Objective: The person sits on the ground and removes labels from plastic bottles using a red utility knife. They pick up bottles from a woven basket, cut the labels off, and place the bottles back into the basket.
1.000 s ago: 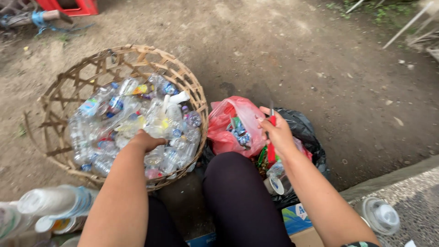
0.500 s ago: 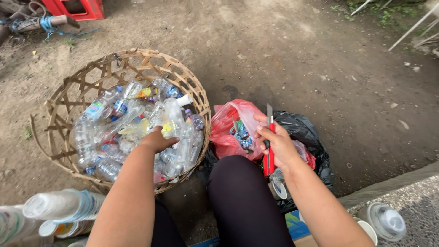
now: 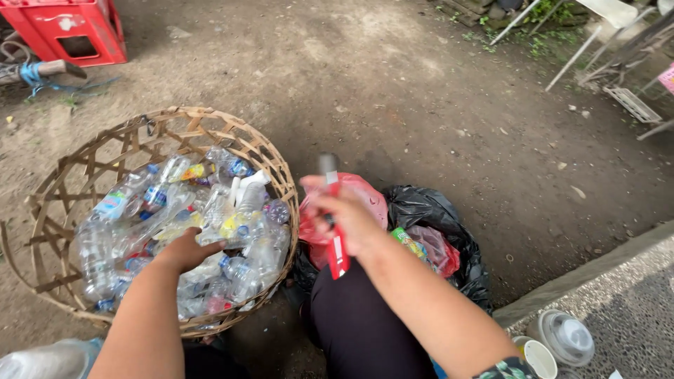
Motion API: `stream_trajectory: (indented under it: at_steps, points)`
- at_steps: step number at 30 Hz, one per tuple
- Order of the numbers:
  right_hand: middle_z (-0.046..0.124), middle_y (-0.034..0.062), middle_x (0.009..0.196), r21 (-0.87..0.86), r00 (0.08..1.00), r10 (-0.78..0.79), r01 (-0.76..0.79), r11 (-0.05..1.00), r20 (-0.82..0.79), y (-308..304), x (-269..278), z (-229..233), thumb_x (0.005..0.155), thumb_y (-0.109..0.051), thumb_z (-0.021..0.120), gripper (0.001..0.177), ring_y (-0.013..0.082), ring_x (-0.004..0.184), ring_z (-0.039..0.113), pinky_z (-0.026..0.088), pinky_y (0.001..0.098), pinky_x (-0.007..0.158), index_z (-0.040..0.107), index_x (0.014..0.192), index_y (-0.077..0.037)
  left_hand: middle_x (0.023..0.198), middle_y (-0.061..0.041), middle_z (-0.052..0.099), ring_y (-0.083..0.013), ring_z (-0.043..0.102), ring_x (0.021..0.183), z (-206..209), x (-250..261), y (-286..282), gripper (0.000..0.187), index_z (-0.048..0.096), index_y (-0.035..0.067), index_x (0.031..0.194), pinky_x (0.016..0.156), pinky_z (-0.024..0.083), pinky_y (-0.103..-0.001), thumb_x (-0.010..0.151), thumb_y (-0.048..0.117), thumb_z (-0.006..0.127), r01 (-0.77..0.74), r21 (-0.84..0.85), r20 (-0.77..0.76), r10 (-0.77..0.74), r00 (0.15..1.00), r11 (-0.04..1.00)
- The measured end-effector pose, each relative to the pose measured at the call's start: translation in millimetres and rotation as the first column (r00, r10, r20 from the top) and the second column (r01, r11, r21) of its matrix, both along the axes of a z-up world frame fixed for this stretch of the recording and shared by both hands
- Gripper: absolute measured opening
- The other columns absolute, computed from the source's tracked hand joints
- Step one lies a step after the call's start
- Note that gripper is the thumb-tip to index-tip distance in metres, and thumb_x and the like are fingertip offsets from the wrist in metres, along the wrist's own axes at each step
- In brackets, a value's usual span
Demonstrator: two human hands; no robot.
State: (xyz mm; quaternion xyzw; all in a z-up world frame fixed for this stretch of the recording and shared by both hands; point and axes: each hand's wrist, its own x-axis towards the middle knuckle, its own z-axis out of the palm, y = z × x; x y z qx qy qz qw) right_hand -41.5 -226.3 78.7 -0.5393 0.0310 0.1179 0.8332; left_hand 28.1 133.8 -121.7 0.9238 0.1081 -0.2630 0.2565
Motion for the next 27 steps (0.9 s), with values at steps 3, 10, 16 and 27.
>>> stream_trajectory:
  at_steps: [3, 10, 16, 27]
  points:
    - [0.057, 0.0112, 0.065, 0.059, 0.998, 0.064, -0.065, 0.996, 0.023, 38, 3, 1, 0.09, -0.01, 0.071, 0.048, 0.0147, 0.041, 0.051, 0.034, 0.0223, 0.029, 0.058, 0.135, 0.0, 0.14, -0.028, 0.063, -0.0426, 0.059, 0.132, -19, 6, 8, 0.109, 0.039, 0.01, 0.157, 0.106, 0.05, -0.052, 0.077, 0.078, 0.067, 0.005, 0.019, 0.009, -0.006, 1.0, 1.0]
    - [0.057, 0.0091, 0.063, 0.073, 0.996, 0.068, -0.064, 0.995, -0.056, 61, 17, -37, 0.093, -0.01, 0.067, 0.046, 0.0123, 0.04, 0.051, 0.034, 0.0201, 0.028, 0.053, 0.135, 0.002, 0.137, -0.027, 0.067, -0.042, 0.064, 0.127, -36, 10, 5, 0.106, 0.038, 0.011, 0.158, 0.1, 0.054, -0.053, 0.08, 0.075, 0.068, -0.004, 0.036, 0.021, 0.003, 1.0, 0.999]
    - [0.059, 0.0113, 0.065, 0.014, 0.991, 0.102, -0.101, 0.995, -0.088, 63, 12, -51, 0.093, -0.012, 0.069, 0.042, 0.0129, 0.04, 0.053, 0.032, 0.019, 0.027, 0.057, 0.132, -0.002, 0.138, -0.03, 0.065, -0.0432, 0.064, 0.127, -33, 6, 4, 0.106, 0.037, 0.009, 0.158, 0.1, 0.054, -0.052, 0.08, 0.074, 0.068, 0.001, 0.054, 0.011, -0.001, 1.0, 0.999]
    - [0.057, 0.0118, 0.06, -0.039, 0.999, -0.034, 0.033, 0.999, -0.013, 75, 12, -50, 0.087, -0.014, 0.076, 0.054, 0.0161, 0.038, 0.054, 0.034, 0.0237, 0.025, 0.051, 0.133, -0.002, 0.149, -0.033, 0.051, -0.0467, 0.055, 0.134, 78, -23, -58, 0.11, 0.023, 0.01, 0.162, 0.109, 0.045, -0.055, 0.082, 0.074, 0.062, -0.028, 0.067, 0.208, 0.013, 0.978, 0.997]
